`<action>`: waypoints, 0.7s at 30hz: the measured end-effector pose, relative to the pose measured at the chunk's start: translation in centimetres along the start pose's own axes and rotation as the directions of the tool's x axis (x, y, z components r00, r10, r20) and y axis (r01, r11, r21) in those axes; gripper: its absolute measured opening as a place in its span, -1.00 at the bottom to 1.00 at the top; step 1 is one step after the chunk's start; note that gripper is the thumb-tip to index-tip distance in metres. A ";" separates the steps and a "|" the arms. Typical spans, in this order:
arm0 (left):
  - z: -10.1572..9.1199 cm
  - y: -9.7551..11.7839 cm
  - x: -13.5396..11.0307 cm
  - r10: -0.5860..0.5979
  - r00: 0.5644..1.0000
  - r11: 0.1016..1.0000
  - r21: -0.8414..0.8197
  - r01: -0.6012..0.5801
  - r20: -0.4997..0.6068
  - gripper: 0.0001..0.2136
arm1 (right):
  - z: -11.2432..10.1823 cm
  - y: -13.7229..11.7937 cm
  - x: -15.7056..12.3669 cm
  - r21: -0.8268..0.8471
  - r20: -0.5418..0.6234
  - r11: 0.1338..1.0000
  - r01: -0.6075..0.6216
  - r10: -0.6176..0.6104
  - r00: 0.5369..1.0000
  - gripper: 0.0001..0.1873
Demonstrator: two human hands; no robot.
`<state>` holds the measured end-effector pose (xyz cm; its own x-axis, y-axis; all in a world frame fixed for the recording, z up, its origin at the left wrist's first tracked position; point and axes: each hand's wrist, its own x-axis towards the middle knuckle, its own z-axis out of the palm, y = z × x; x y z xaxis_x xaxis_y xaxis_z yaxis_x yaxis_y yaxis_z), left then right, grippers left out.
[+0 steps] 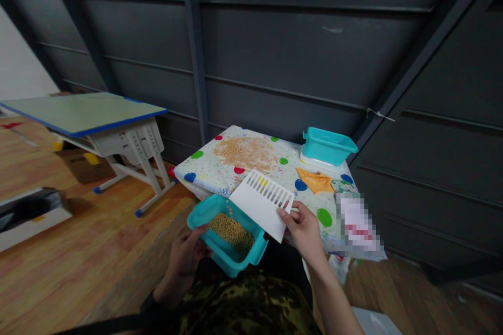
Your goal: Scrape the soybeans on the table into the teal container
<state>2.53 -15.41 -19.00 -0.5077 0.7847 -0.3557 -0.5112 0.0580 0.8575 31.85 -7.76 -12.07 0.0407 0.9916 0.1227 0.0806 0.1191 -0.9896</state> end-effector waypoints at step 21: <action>-2.2 0.2 3.0 0.067 0.992 0.998 0.019 -0.065 -0.109 -0.51 | 2.5 -0.4 6.3 -0.071 0.089 0.993 0.094 -0.087 0.992 -0.41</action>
<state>-0.67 -14.40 -20.69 -0.6130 0.7150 -0.3361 -0.4636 0.0190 0.8859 29.61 -1.47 -11.08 -0.0549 0.9779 0.2016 0.1544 0.2078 -0.9659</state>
